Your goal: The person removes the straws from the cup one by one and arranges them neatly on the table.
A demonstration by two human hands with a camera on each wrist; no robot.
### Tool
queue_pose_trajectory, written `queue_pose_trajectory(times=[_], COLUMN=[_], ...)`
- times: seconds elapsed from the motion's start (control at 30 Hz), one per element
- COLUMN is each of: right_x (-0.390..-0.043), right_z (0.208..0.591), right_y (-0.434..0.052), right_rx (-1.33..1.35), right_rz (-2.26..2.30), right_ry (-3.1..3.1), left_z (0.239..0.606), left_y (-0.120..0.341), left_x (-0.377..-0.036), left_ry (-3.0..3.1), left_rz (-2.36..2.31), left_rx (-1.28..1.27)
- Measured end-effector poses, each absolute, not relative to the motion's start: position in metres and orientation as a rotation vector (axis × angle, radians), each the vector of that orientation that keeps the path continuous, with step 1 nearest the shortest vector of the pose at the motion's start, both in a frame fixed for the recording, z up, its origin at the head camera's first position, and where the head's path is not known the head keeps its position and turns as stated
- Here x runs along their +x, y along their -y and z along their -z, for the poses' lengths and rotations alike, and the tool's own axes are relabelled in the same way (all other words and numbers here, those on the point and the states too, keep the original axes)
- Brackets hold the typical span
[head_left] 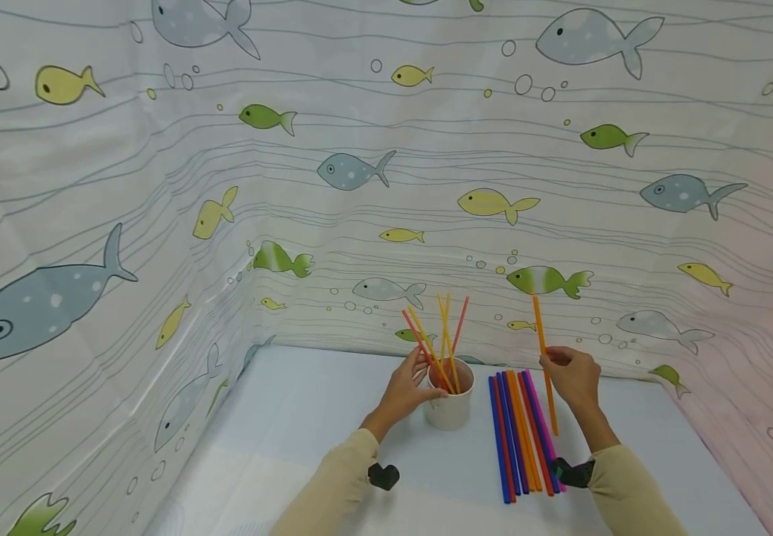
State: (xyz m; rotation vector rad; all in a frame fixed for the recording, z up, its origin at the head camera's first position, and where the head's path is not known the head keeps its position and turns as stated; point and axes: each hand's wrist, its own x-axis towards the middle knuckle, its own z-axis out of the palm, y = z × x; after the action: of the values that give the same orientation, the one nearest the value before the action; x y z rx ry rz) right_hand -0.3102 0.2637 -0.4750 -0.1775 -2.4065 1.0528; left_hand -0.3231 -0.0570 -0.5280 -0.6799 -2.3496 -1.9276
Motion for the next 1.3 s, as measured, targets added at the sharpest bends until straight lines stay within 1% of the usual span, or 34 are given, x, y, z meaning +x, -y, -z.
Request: queue_pose_trajectory(times=[0.2,0.3,0.53,0.87,1.3], right_x=[-0.305,-0.302,-0.297,-0.297,-0.292], right_z=[0.493,0.501,0.522,0.550,0.552], right_y=[-0.275,-0.280,-0.287,-0.300,-0.295], right_rx=[-0.206,-0.227,-0.266,-0.322,-0.390], right_rz=[-1.009,-0.994,-0.983,-1.003,-1.060], right_ry=[2.473,2.520,2.596,2.736,2.806], left_z=[0.506,0.504,0.534,0.536,0.534], left_y=[0.059,0.060,0.058,0.059,0.057], left_x=[-0.309,-0.307,-0.329,-0.332,-0.333], left_ry=[2.336,2.325,2.352,2.382,2.398], left_rz=[1.947,1.941,1.916,1.906,1.896], left_rx=[-0.711,-0.724,-0.678,-0.663,-0.650])
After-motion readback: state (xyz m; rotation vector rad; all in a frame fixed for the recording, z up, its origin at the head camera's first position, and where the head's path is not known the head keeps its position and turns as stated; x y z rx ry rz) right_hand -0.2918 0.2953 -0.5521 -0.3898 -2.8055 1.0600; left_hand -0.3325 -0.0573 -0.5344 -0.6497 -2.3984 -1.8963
